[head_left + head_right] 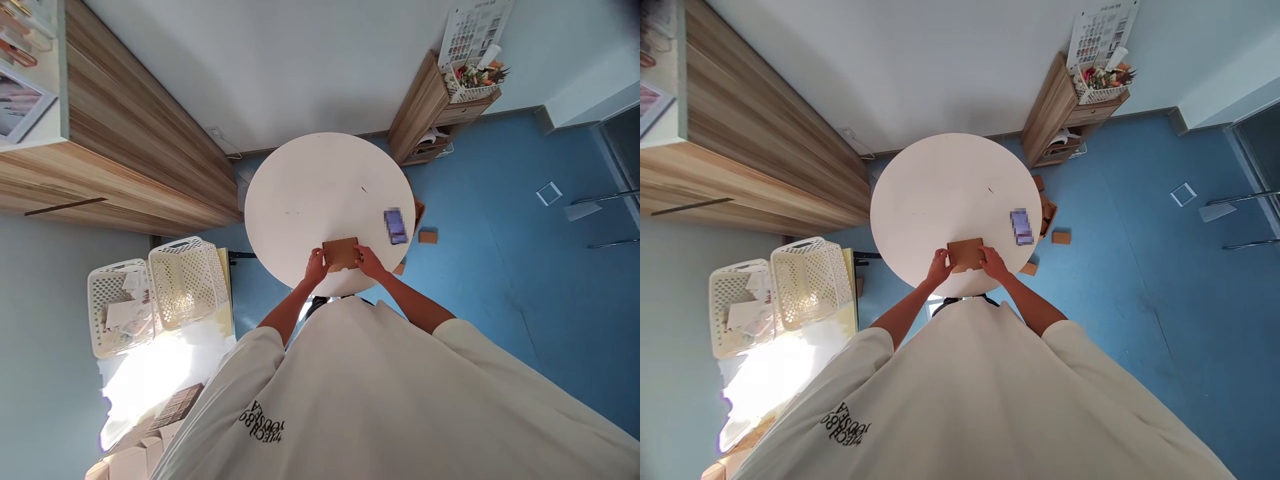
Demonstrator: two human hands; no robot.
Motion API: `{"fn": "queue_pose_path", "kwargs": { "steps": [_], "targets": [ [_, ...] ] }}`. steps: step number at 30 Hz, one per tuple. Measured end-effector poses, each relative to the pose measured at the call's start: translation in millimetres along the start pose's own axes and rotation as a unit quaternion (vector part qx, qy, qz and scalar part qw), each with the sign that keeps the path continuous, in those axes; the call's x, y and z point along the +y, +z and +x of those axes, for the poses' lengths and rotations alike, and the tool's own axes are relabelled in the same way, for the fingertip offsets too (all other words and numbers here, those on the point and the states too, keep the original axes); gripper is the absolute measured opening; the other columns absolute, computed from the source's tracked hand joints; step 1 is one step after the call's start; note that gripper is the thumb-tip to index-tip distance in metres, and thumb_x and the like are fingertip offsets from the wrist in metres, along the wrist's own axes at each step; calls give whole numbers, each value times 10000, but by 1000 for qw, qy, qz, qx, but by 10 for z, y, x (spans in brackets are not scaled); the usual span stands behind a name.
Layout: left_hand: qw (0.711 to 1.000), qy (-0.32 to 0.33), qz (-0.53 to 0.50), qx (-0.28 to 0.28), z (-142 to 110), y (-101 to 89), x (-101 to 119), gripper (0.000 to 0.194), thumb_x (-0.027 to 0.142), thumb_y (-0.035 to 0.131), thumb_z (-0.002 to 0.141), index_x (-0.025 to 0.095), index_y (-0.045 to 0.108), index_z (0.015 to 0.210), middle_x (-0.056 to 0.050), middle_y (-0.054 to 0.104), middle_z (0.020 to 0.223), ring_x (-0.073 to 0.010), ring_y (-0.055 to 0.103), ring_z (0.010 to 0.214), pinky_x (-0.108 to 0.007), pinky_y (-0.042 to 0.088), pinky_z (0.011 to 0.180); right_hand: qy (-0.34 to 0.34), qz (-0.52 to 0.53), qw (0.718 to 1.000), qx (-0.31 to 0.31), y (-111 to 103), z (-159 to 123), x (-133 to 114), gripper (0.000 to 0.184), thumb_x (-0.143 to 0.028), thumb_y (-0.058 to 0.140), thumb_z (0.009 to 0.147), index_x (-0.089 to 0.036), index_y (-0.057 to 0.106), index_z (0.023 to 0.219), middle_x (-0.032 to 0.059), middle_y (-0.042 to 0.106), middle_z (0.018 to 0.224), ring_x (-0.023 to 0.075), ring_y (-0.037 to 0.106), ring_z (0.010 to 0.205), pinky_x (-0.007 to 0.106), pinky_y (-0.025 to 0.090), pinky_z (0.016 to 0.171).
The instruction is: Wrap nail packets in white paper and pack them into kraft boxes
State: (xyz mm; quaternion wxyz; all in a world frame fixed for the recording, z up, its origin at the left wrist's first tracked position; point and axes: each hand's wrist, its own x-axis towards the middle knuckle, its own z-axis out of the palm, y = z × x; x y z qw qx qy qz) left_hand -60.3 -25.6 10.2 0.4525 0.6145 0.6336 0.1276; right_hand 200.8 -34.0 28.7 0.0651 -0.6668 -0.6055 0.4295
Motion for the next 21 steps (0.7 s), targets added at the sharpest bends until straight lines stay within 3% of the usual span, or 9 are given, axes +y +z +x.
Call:
{"fn": "queue_pose_path", "kwargs": {
  "steps": [5,12,18,21],
  "targets": [
    [999,-18,-36,-33,41,21,-48,497,182,669,891,287,547,1361,-108,536,1392,-255,671,1152,-436,573,951,13,13,1000,-9,21,1,-17,638,-256,518,986,-276,386,1610,126,496,1550,252,600,1269,417,523,1029],
    [999,-21,-20,-43,2,14,44,510,223,631,917,281,503,1406,-133,614,1288,-311,659,1133,-465,552,937,18,-80,997,10,42,51,-62,632,-225,538,963,-285,422,1581,118,556,1498,316,543,1326,492,419,1110],
    [999,-23,-22,-37,-112,32,136,549,208,531,941,260,446,1481,-167,639,1303,-341,647,1181,-475,541,926,17,-90,996,9,11,-5,-150,629,-248,496,996,-277,390,1615,130,633,1411,331,569,1308,501,404,1112],
    [999,-15,-14,-28,-141,46,143,608,199,562,907,265,433,1498,-169,629,1360,-345,621,1252,-509,503,1015,12,-81,997,12,2,-66,-189,610,-320,459,1026,-284,389,1631,123,665,1357,327,583,1299,501,393,1129]
  ]
}}
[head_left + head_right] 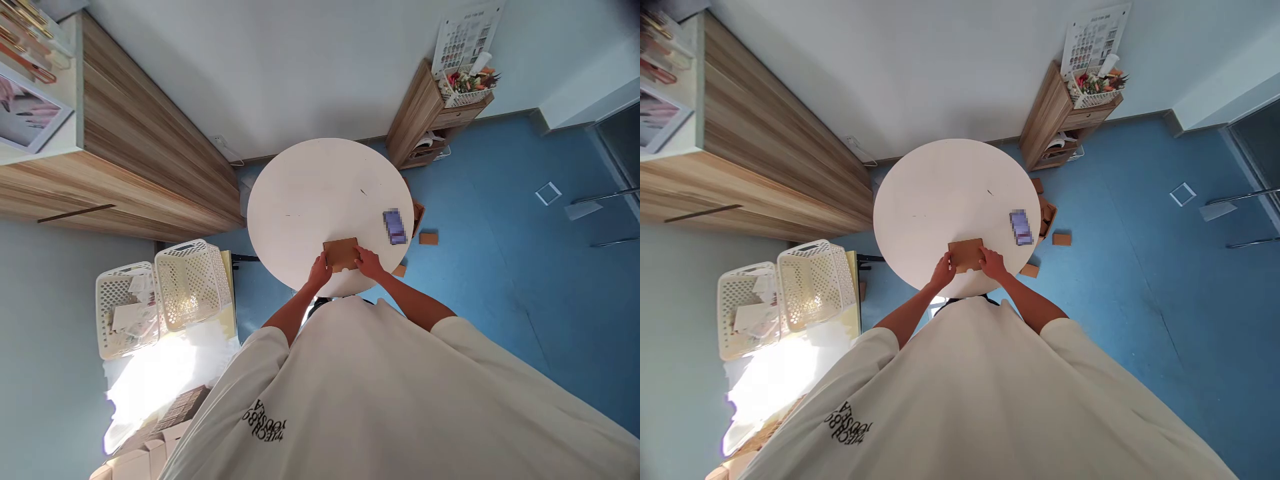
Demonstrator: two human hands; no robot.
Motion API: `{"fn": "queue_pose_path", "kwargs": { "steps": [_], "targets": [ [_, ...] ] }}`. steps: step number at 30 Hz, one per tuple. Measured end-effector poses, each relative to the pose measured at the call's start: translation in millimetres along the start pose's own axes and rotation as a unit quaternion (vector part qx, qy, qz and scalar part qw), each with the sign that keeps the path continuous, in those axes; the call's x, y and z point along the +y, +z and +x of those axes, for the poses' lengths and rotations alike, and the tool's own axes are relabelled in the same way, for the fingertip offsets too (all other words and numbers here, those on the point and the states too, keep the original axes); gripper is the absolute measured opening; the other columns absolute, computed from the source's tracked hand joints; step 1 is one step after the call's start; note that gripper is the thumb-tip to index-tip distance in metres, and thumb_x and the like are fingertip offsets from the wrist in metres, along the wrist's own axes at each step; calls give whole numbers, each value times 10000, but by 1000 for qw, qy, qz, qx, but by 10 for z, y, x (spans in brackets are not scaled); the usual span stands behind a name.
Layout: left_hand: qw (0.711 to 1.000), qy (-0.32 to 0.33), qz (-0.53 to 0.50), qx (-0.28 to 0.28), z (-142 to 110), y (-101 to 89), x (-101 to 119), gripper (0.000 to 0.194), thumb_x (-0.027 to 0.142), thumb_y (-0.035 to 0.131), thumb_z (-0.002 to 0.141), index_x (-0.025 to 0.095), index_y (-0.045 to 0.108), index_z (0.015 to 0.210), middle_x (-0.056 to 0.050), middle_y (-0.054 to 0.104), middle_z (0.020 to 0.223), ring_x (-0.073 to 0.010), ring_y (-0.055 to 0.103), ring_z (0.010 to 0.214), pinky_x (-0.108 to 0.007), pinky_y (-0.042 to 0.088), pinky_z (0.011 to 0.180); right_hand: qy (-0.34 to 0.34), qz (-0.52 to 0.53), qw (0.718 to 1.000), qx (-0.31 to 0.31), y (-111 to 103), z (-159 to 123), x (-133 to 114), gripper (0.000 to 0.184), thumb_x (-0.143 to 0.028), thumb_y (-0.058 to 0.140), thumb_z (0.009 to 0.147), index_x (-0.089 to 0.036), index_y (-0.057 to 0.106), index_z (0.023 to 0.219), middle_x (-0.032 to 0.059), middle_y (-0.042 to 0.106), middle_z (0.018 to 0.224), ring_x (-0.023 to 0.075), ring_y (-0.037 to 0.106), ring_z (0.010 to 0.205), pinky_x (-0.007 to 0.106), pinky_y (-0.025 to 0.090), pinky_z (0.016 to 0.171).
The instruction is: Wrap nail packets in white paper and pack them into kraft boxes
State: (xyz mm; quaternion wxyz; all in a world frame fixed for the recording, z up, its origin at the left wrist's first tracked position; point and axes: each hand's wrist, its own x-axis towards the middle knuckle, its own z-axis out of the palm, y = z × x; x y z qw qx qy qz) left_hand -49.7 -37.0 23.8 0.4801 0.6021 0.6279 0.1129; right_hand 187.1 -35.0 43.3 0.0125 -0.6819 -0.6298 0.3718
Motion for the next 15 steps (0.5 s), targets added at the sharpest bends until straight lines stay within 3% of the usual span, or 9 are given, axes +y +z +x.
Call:
{"fn": "queue_pose_path", "kwargs": {
  "steps": [3,6,9,15],
  "targets": [
    [1000,1,27,15,-9,-19,11,749,180,657,823,293,418,1524,-162,570,1464,-364,547,1367,-560,397,1147,0,5,1000,9,-31,-40,-46,651,-458,488,1025,-293,375,1644,125,637,1385,327,558,1333,494,373,1153],
    [999,23,44,22,9,-92,42,866,130,694,759,313,401,1552,-156,482,1550,-371,490,1423,-557,368,1178,-21,-6,999,23,-105,-26,-88,810,-551,630,945,-286,345,1655,141,568,1465,342,503,1395,487,327,1191],
    [996,48,66,37,66,-191,89,847,102,673,782,309,403,1557,-159,458,1539,-364,499,1408,-550,377,1182,-55,-32,997,31,-216,43,-116,871,-486,713,899,-284,331,1655,150,549,1481,355,494,1397,491,297,1203],
    [987,70,137,52,230,-362,155,702,106,643,859,258,468,1522,-186,506,1458,-377,591,1296,-552,412,1171,-103,-68,991,42,-370,205,-138,648,-308,677,926,-214,484,1538,174,625,1390,365,565,1296,487,299,1181]
  ]
}}
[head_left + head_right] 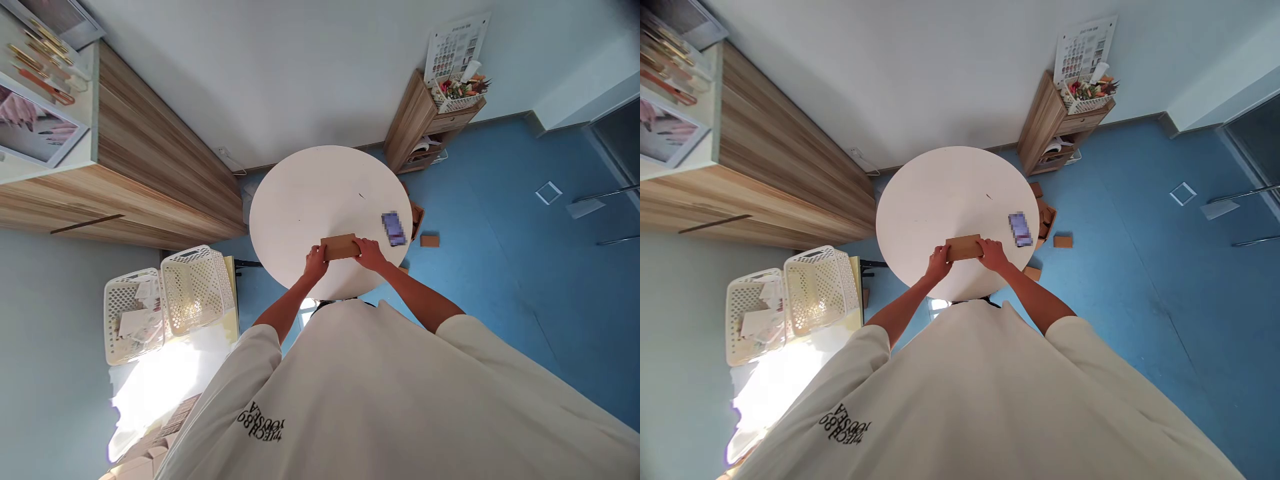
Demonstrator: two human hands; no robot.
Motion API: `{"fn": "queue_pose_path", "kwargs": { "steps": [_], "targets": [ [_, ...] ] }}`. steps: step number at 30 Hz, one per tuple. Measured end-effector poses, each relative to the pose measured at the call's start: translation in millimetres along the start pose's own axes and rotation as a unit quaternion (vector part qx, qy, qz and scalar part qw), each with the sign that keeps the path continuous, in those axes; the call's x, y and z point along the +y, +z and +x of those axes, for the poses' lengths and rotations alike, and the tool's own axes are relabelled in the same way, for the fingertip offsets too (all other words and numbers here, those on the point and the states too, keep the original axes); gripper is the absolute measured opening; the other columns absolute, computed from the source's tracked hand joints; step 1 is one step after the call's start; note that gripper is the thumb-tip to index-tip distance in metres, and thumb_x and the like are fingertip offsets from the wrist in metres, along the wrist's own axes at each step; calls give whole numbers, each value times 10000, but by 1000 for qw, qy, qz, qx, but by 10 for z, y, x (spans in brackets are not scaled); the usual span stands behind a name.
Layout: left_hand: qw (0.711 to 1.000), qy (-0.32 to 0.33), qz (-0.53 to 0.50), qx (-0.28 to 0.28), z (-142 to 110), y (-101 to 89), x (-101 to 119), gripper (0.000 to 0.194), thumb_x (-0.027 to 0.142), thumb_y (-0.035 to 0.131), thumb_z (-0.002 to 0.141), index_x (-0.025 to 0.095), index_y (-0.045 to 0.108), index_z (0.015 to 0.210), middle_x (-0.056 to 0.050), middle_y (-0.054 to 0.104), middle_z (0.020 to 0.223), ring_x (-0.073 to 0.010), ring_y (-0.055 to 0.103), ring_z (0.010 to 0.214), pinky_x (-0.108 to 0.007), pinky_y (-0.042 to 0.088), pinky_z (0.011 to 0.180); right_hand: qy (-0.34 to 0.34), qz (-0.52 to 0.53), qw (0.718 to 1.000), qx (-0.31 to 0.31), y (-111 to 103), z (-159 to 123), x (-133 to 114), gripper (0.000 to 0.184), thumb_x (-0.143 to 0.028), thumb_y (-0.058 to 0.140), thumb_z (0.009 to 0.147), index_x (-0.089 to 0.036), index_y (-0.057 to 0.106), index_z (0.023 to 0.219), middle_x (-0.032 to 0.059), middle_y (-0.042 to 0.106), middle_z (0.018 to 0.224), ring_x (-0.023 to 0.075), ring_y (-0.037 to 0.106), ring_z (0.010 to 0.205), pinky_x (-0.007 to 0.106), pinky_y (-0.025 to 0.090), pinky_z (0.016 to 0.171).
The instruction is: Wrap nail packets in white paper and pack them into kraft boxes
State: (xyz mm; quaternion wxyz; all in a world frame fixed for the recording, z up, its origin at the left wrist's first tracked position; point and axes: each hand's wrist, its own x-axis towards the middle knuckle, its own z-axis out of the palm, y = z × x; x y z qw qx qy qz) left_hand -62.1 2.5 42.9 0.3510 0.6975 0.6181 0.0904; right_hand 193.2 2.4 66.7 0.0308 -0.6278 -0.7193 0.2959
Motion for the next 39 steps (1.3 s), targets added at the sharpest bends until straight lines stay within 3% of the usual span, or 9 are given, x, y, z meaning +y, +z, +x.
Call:
{"fn": "queue_pose_path", "kwargs": {
  "steps": [5,9,15,23,27,32,35,39],
  "targets": [
    [999,7,27,-32,85,-90,7,647,86,630,868,244,522,1487,-172,576,1395,-354,631,1249,-499,500,1093,8,-20,999,-40,31,4,14,683,-337,731,897,-212,484,1521,169,628,1370,345,586,1262,463,343,1146],
    [999,-9,35,-37,101,-97,29,586,141,627,915,240,519,1482,-146,597,1397,-308,647,1223,-445,541,1041,17,-29,999,-31,92,-40,37,708,-298,721,895,-200,448,1540,176,609,1383,329,583,1269,447,385,1111],
    [995,33,92,-23,156,-156,35,661,229,755,892,256,498,1500,-142,566,1414,-306,625,1243,-448,480,1114,-16,-12,1000,-18,31,-13,66,586,-306,694,914,-222,517,1466,134,683,1291,307,645,1161,453,413,1077],
    [988,18,128,-85,280,-388,96,215,350,696,973,267,708,1171,-84,649,1218,-262,647,1098,-380,481,983,-1,46,996,-81,-153,168,163,414,-395,686,956,-239,652,1337,91,671,1228,244,648,1020,338,500,871],
    [983,-8,141,-117,319,-408,157,179,332,634,1003,247,719,1135,-85,666,1129,-246,651,1012,-344,494,858,9,15,996,-85,-163,238,160,387,-418,708,961,-247,691,1308,120,592,1344,269,614,1109,337,508,886],
    [969,14,227,-102,375,-435,281,214,337,689,968,199,760,1116,-144,612,1252,-315,583,1215,-403,459,1028,18,-50,993,-101,-216,261,38,283,-410,721,961,-220,725,1171,143,582,1307,281,612,1088,345,508,858],
    [966,10,230,-119,389,-457,337,226,282,664,971,173,765,1141,-155,586,1273,-294,612,1166,-395,473,1029,36,-41,992,-114,-235,271,-35,253,-357,727,958,-177,716,1135,154,588,1303,243,645,997,312,507,800],
    [961,12,241,-134,404,-474,370,240,257,681,950,146,769,1144,-159,575,1290,-285,636,1139,-381,495,1025,46,-48,991,-116,-251,293,-72,308,-354,737,955,-178,712,1207,150,651,1268,273,664,1067,295,494,784]
  ]
}}
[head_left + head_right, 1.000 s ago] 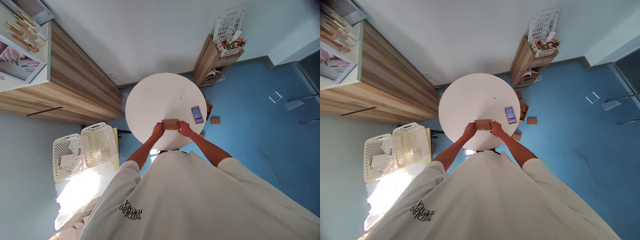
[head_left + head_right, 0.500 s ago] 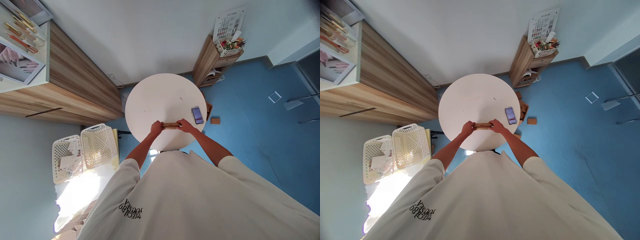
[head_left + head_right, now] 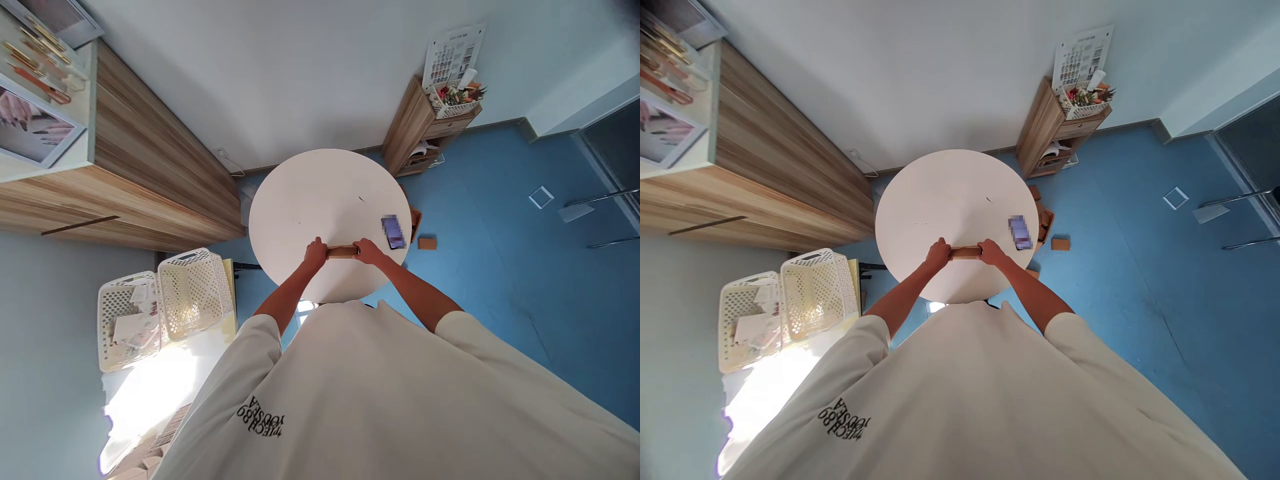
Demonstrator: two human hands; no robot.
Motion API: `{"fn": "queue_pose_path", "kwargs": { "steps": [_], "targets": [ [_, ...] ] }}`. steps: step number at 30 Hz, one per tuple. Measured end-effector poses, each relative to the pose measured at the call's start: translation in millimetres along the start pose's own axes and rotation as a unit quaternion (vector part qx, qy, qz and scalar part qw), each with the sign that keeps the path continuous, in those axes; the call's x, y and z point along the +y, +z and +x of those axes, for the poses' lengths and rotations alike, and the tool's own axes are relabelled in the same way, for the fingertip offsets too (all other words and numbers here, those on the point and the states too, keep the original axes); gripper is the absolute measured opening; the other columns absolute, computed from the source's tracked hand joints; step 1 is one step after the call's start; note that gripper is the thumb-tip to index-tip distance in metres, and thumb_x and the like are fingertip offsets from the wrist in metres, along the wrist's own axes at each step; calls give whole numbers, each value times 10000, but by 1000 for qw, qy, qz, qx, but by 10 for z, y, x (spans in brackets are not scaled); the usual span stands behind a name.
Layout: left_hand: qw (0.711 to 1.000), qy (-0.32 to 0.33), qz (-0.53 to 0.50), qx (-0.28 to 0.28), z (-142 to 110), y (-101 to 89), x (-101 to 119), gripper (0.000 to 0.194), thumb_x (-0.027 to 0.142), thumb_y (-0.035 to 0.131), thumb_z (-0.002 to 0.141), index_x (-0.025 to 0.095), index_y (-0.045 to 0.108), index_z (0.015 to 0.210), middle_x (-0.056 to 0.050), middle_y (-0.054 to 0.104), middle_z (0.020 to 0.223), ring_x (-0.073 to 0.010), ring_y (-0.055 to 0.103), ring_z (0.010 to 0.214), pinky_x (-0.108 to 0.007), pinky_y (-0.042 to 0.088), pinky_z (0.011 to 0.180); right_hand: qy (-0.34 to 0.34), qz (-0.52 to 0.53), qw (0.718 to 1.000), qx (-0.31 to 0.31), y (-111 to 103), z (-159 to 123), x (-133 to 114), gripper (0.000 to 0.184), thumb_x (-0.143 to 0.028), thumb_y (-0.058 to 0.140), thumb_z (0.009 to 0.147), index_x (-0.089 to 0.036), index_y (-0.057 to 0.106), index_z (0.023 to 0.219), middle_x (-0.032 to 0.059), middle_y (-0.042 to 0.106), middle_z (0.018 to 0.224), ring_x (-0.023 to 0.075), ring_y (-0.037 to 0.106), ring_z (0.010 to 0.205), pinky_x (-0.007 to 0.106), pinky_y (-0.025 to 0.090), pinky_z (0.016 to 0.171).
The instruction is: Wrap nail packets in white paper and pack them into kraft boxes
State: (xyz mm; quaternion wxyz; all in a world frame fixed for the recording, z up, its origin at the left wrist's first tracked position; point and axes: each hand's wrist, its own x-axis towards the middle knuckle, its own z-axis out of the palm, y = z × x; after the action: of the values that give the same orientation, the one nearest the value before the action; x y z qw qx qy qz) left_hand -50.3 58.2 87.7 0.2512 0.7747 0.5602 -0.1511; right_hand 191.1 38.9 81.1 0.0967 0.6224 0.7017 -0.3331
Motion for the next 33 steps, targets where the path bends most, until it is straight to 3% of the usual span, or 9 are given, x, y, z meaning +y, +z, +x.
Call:
{"fn": "queue_pose_path", "kwargs": {
  "steps": [5,13,16,19,22,26,30,33],
  "targets": [
    [1000,4,13,-17,35,-36,3,268,262,714,937,136,763,1168,-167,580,1294,-302,637,1181,-376,506,1028,0,-11,1000,-22,-48,26,-22,336,-320,748,932,-195,717,1242,116,732,1217,267,692,1059,287,482,780],
    [999,8,28,-42,79,-86,42,288,204,716,926,124,740,1201,-168,581,1279,-287,674,1100,-351,534,928,12,-14,999,-37,-107,56,-88,309,-283,730,934,-170,699,1220,129,725,1247,259,685,1055,287,486,753],
    [999,33,22,-32,79,-75,1,253,222,696,938,126,749,1166,-178,591,1266,-308,662,1111,-381,517,949,3,-18,999,-31,-72,58,-63,321,-283,705,950,-179,666,1251,143,700,1268,272,672,1060,309,499,800],
    [998,64,15,8,17,-9,-69,304,272,616,993,137,717,1246,-201,609,1285,-353,603,1223,-442,467,1036,-9,-43,999,1,33,4,-42,431,-303,620,1003,-180,574,1413,183,645,1338,309,641,1116,368,505,900],
    [996,71,-22,49,-121,119,-114,508,292,519,1034,159,532,1524,-232,564,1464,-385,501,1384,-496,401,1121,-10,-92,994,51,211,-106,-50,618,-340,511,1049,-164,360,1622,235,558,1451,370,553,1262,443,471,1015],
    [992,69,-63,87,-307,315,-95,824,314,555,1000,210,185,1729,-203,280,1745,-399,313,1573,-529,298,1224,1,-108,992,71,490,-236,-96,833,-405,457,1052,-189,29,1733,229,453,1576,377,509,1292,475,444,1069],
    [990,49,-62,113,-334,443,-39,943,250,582,938,204,100,1747,-190,169,1788,-389,217,1623,-548,227,1266,30,-89,992,90,672,-235,-138,895,-399,446,1039,-179,-76,1731,239,322,1672,394,484,1312,493,450,1057],
    [992,23,-39,120,-270,489,-19,945,179,531,919,208,81,1749,-198,245,1759,-375,268,1594,-546,228,1259,41,-76,992,87,688,-185,-143,928,-370,478,1026,-180,-98,1729,248,360,1631,384,489,1305,483,455,1050]
  ]
}}
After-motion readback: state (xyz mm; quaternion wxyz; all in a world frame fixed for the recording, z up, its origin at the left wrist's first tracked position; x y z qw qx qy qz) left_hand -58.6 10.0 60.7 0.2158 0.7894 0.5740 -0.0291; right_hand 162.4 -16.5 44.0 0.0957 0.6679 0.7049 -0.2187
